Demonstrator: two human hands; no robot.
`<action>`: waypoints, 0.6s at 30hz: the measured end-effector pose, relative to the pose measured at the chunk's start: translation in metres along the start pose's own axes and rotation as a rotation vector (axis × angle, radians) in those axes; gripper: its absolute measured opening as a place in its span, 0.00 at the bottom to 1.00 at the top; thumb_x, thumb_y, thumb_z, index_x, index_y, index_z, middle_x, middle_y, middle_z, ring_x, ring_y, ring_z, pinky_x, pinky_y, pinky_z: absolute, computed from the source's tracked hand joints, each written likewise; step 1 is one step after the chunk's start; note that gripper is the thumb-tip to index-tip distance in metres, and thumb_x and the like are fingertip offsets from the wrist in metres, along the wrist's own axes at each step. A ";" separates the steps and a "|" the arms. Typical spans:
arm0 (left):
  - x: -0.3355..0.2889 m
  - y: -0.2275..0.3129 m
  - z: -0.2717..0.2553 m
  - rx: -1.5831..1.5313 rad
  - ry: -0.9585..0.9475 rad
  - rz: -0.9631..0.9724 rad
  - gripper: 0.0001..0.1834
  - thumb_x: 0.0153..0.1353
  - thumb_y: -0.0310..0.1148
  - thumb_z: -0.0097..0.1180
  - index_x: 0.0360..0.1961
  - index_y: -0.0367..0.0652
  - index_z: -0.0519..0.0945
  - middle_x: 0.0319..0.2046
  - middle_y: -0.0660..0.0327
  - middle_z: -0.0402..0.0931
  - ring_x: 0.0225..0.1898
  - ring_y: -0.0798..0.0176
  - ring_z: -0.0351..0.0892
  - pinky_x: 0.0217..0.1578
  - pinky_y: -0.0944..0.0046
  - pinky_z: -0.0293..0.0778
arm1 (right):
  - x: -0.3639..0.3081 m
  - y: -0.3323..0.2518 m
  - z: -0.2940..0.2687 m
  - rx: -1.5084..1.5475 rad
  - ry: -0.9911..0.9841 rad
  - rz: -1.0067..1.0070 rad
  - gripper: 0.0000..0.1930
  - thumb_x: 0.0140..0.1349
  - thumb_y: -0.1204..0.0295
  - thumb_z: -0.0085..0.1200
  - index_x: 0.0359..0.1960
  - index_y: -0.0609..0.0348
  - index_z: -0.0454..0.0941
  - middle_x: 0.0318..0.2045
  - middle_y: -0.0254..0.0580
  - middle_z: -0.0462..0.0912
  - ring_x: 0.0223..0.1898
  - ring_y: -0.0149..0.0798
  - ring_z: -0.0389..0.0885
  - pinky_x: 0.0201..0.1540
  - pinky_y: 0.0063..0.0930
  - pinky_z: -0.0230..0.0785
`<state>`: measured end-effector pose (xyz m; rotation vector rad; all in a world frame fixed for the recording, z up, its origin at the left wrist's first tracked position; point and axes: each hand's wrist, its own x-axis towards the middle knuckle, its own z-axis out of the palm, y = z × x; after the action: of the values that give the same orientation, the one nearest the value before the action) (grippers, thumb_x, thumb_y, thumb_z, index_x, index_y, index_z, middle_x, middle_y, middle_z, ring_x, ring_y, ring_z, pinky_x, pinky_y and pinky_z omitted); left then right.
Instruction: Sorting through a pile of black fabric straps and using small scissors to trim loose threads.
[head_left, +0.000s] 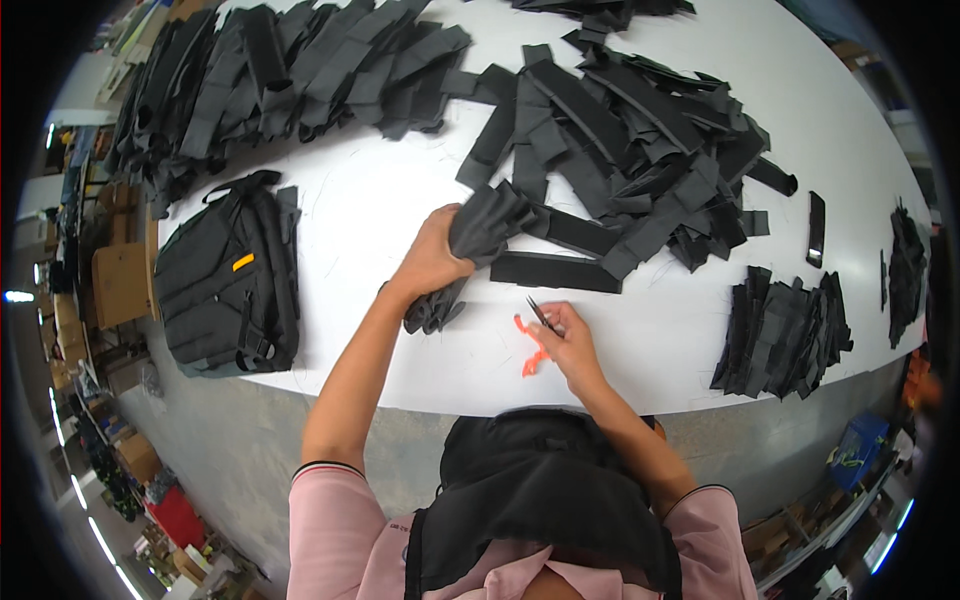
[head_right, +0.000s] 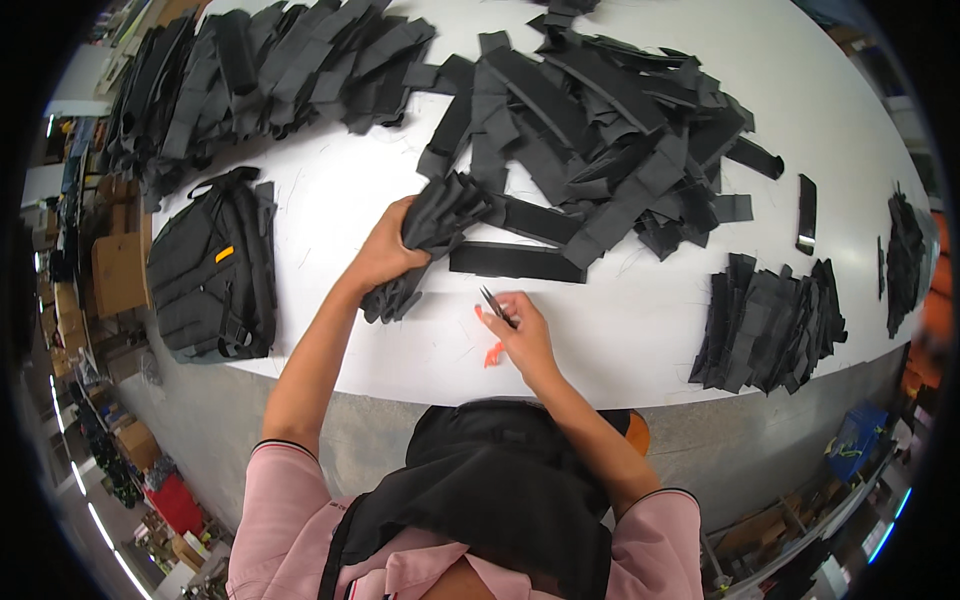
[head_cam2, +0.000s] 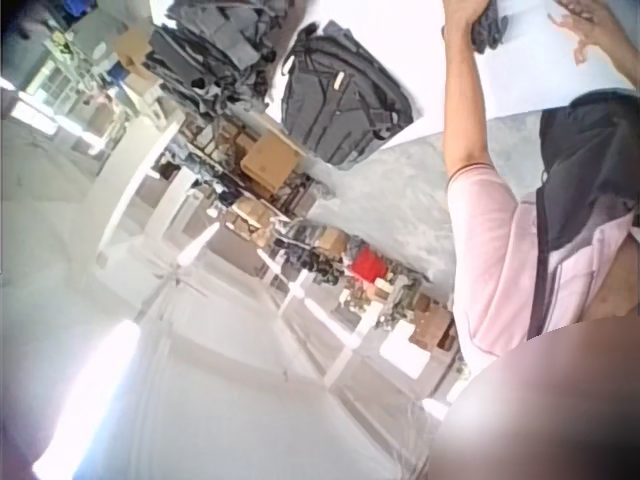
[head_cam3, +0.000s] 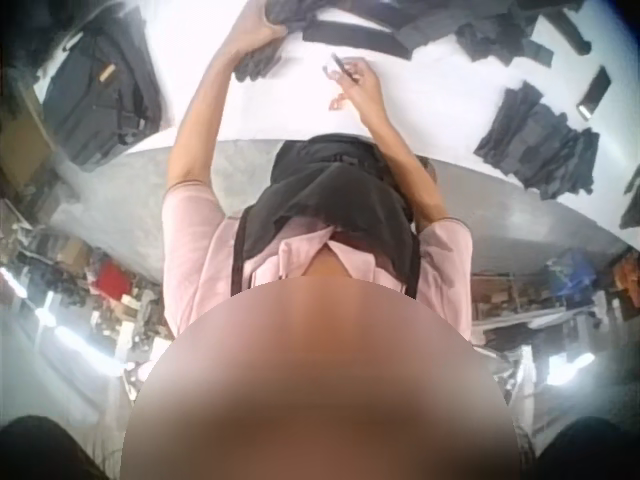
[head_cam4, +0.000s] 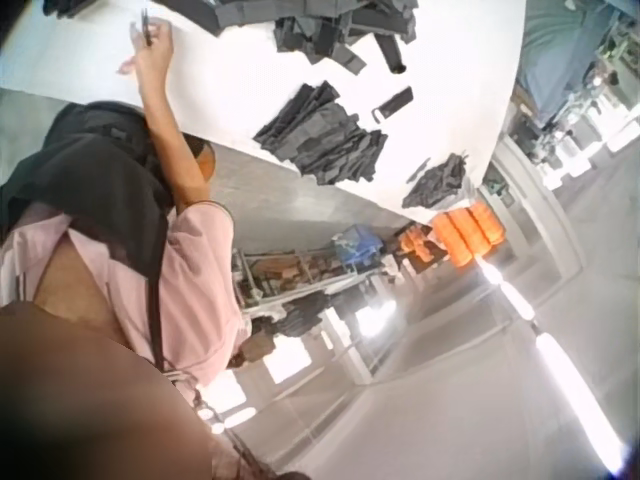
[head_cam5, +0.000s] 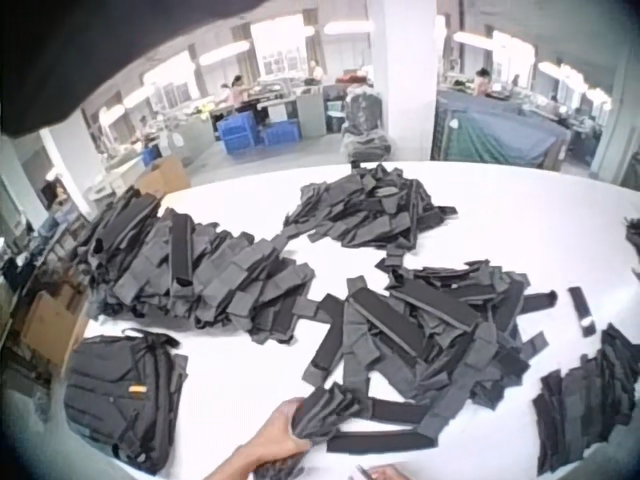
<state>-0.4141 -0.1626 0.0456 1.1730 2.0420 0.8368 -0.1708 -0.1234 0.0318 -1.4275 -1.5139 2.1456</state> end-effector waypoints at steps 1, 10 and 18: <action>0.000 0.003 0.009 0.096 -0.012 0.023 0.38 0.36 0.30 0.60 0.53 0.32 0.65 0.48 0.43 0.69 0.55 0.46 0.64 0.55 0.58 0.62 | -0.007 0.004 -0.006 0.051 0.008 0.032 0.11 0.55 0.73 0.57 0.39 0.60 0.72 0.26 0.31 0.69 0.26 0.24 0.68 0.28 0.18 0.61; -0.093 0.019 0.013 -0.606 -0.232 -0.404 0.37 0.35 0.26 0.58 0.53 0.33 0.66 0.41 0.50 0.74 0.43 0.52 0.74 0.48 0.65 0.68 | -0.042 -0.026 -0.029 0.143 0.058 -0.027 0.12 0.56 0.74 0.56 0.41 0.61 0.71 0.28 0.31 0.69 0.25 0.23 0.68 0.29 0.17 0.64; -0.209 0.011 0.028 -1.730 0.064 -0.610 0.38 0.40 0.39 0.52 0.56 0.37 0.64 0.48 0.48 0.71 0.47 0.44 0.73 0.47 0.44 0.73 | -0.028 -0.032 -0.002 -0.468 0.096 -0.439 0.15 0.53 0.71 0.58 0.43 0.52 0.71 0.31 0.37 0.76 0.30 0.37 0.78 0.33 0.29 0.69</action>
<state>-0.3026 -0.3386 0.0800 -0.4178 0.8378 1.6366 -0.1667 -0.1229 0.0742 -1.1370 -2.1431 1.5119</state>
